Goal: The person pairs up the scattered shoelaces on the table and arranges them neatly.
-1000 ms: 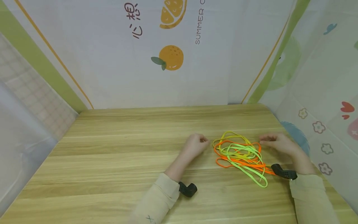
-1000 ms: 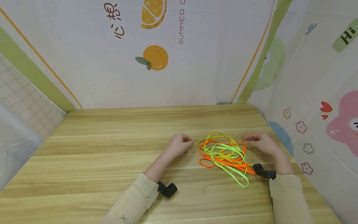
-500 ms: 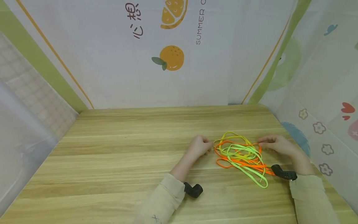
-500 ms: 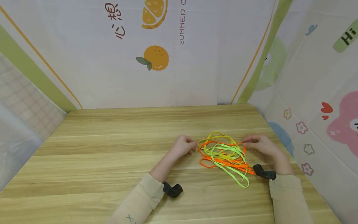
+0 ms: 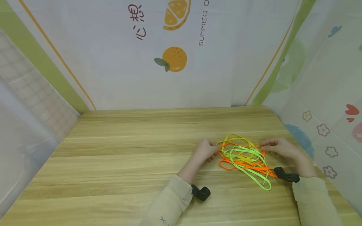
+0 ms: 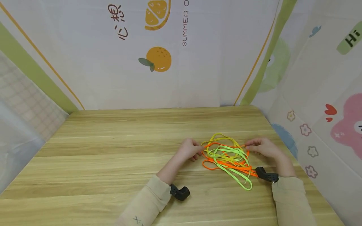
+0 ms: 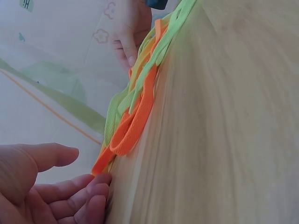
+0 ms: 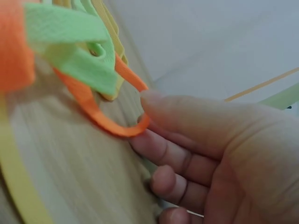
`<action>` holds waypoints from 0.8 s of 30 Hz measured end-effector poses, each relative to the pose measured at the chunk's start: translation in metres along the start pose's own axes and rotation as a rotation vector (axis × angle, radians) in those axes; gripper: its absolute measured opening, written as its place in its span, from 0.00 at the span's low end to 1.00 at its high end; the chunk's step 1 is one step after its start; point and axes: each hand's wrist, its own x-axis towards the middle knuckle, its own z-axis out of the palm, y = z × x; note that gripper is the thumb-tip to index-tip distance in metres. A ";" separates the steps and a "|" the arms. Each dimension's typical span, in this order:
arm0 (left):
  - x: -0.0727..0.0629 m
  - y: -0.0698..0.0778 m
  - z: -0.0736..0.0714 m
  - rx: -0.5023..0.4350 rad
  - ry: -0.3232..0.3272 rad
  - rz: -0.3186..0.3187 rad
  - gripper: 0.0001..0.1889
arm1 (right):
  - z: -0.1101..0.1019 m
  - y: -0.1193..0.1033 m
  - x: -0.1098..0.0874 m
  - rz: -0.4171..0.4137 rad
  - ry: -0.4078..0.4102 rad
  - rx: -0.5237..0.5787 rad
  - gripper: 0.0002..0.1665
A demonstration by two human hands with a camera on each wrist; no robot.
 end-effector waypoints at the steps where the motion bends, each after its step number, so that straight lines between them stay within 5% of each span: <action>1: 0.000 0.000 0.001 0.006 0.007 -0.001 0.10 | 0.001 -0.001 0.000 0.002 -0.004 0.001 0.25; 9: 0.001 0.000 0.007 0.126 0.073 0.028 0.15 | 0.005 -0.002 0.004 0.019 0.011 -0.066 0.23; 17: 0.002 0.001 0.011 0.342 0.153 0.104 0.25 | 0.008 -0.005 0.006 0.024 0.022 -0.106 0.19; 24: 0.000 0.003 0.009 0.356 0.142 0.109 0.25 | 0.006 -0.001 0.007 0.025 0.025 -0.097 0.19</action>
